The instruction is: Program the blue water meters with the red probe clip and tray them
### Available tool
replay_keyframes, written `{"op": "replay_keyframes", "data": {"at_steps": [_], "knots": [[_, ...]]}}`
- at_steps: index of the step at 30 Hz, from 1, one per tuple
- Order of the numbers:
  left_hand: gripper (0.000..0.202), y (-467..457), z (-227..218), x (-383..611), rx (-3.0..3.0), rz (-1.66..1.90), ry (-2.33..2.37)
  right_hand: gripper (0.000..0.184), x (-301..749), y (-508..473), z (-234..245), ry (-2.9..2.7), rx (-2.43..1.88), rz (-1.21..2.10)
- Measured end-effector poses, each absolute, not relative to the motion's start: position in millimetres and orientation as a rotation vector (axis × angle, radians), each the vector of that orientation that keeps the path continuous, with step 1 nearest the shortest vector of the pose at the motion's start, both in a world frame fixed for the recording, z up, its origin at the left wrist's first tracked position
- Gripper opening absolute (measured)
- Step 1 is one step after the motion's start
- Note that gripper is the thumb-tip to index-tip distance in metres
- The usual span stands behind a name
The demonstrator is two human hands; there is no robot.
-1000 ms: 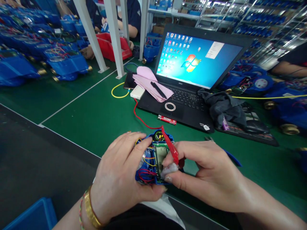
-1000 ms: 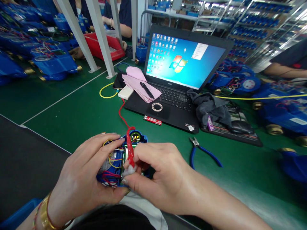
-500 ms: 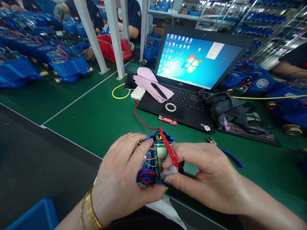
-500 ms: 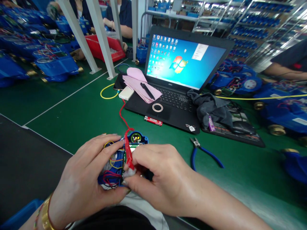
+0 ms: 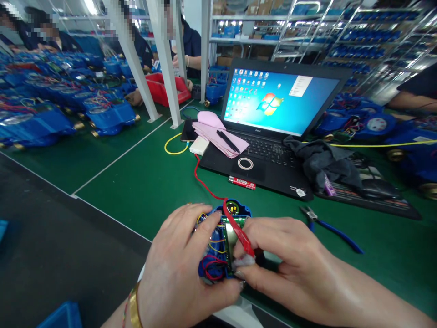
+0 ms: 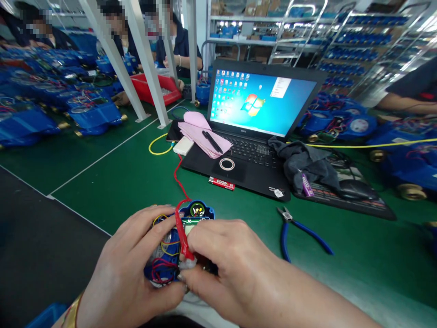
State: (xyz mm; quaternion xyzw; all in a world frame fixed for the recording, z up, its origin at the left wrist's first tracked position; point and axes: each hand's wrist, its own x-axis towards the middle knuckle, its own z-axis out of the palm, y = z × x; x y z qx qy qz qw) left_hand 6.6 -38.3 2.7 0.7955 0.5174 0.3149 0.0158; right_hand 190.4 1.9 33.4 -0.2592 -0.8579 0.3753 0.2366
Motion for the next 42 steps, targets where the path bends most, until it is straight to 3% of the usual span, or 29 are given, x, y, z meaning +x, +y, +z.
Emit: {"op": "replay_keyframes", "data": {"at_steps": [42], "knots": [[0.057,-34.3,6.1,5.5,2.493,0.864,1.577,0.008,196.2,6.9,33.3,-2.307,-0.743,1.040]]}}
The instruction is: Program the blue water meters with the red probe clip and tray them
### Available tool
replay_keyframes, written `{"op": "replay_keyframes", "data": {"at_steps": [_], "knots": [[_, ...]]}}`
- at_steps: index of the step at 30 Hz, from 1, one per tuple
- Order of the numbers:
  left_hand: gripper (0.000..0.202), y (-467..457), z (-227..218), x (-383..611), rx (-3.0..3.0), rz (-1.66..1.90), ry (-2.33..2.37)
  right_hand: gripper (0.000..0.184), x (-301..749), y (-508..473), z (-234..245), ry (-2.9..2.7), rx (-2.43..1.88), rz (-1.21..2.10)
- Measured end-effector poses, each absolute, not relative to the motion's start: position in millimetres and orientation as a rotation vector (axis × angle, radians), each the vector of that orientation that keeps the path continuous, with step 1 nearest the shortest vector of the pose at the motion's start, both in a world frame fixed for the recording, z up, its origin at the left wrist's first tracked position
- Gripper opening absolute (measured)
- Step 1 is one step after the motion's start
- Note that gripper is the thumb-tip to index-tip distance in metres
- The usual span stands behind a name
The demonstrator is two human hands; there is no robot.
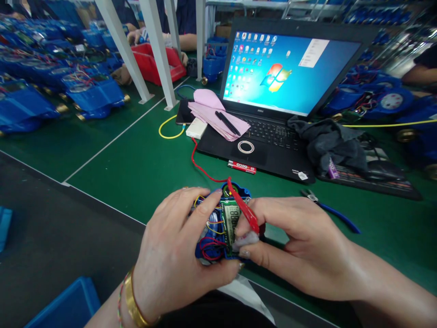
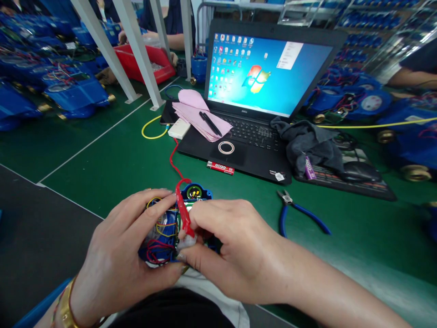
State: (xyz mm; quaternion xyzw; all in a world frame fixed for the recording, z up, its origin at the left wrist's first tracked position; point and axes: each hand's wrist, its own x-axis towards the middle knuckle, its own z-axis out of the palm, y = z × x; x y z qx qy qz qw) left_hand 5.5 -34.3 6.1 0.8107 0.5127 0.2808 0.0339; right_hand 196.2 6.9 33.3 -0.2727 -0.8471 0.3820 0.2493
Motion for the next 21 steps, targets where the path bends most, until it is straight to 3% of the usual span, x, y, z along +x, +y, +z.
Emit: {"op": "replay_keyframes", "data": {"at_steps": [21], "knots": [[0.055,-35.3,7.3,6.8,2.422,0.917,1.613,0.014,189.9,5.8,33.9,-2.338,-0.713,1.070]]}}
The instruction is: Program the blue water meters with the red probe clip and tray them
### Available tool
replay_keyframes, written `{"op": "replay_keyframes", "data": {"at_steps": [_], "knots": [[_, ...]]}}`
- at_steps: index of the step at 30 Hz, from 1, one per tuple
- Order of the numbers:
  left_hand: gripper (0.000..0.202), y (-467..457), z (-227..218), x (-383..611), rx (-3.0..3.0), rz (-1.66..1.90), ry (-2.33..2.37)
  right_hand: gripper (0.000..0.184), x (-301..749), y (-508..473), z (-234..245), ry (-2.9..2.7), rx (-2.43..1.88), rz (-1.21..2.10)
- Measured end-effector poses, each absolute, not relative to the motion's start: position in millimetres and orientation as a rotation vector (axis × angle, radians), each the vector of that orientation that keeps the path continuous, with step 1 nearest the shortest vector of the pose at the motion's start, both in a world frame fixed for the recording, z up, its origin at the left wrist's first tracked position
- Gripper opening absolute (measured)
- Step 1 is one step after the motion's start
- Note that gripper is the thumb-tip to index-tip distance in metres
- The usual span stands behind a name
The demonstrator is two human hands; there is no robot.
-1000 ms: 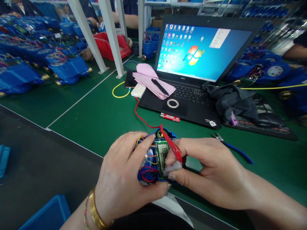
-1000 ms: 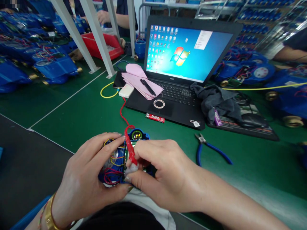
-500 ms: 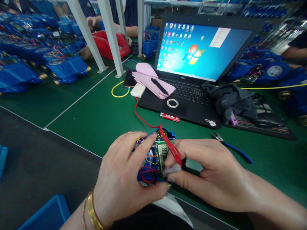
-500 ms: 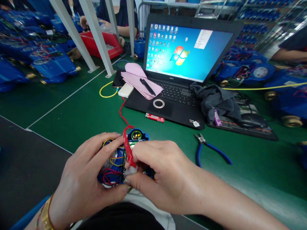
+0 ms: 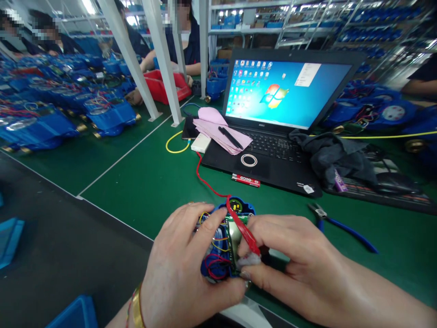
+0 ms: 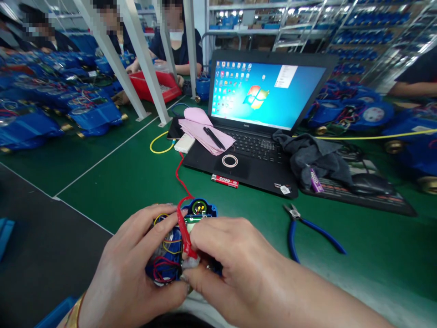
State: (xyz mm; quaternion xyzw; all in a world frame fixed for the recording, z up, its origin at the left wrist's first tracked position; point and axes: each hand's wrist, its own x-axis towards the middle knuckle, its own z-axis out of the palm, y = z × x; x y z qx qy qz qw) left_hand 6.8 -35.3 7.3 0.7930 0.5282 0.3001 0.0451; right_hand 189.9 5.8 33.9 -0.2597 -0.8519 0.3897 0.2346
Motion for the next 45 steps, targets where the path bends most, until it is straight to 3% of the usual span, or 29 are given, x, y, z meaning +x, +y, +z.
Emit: {"op": "replay_keyframes", "data": {"at_steps": [45], "knots": [[0.054,-35.4,7.3,7.0,2.460,0.919,1.596,0.009,191.2,6.3,30.9,-2.341,-0.724,1.066]]}}
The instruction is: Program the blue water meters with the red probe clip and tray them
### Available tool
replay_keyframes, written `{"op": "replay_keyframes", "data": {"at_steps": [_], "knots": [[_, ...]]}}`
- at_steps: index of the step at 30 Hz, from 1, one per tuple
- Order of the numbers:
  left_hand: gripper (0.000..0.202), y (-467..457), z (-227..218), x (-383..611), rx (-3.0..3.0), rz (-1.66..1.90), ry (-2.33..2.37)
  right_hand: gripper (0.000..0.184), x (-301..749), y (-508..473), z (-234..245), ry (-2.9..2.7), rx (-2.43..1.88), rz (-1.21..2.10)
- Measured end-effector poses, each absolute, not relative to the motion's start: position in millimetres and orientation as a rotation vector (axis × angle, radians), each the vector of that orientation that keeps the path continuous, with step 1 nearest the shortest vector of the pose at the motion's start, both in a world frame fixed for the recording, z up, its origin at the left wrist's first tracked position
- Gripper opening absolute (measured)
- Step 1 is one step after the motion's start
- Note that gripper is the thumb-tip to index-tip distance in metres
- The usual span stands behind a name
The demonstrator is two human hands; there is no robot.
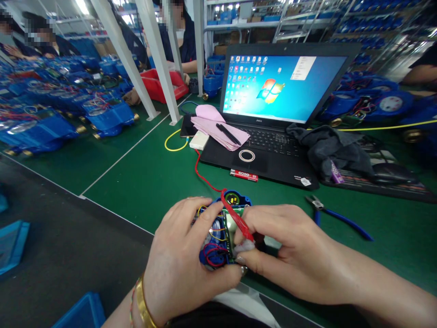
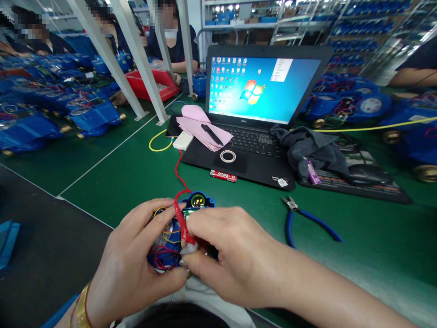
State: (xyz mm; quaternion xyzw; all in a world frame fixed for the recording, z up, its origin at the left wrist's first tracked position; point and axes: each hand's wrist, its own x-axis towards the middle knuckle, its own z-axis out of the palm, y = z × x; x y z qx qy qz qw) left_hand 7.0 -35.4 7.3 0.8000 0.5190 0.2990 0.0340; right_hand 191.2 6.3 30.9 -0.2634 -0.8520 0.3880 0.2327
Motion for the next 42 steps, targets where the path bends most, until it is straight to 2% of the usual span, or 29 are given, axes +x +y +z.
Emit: {"op": "replay_keyframes", "data": {"at_steps": [42], "knots": [[0.054,-34.3,9.8,9.2,2.434,0.982,1.633,0.012,186.7,6.0,37.6,-2.403,-0.807,1.016]]}}
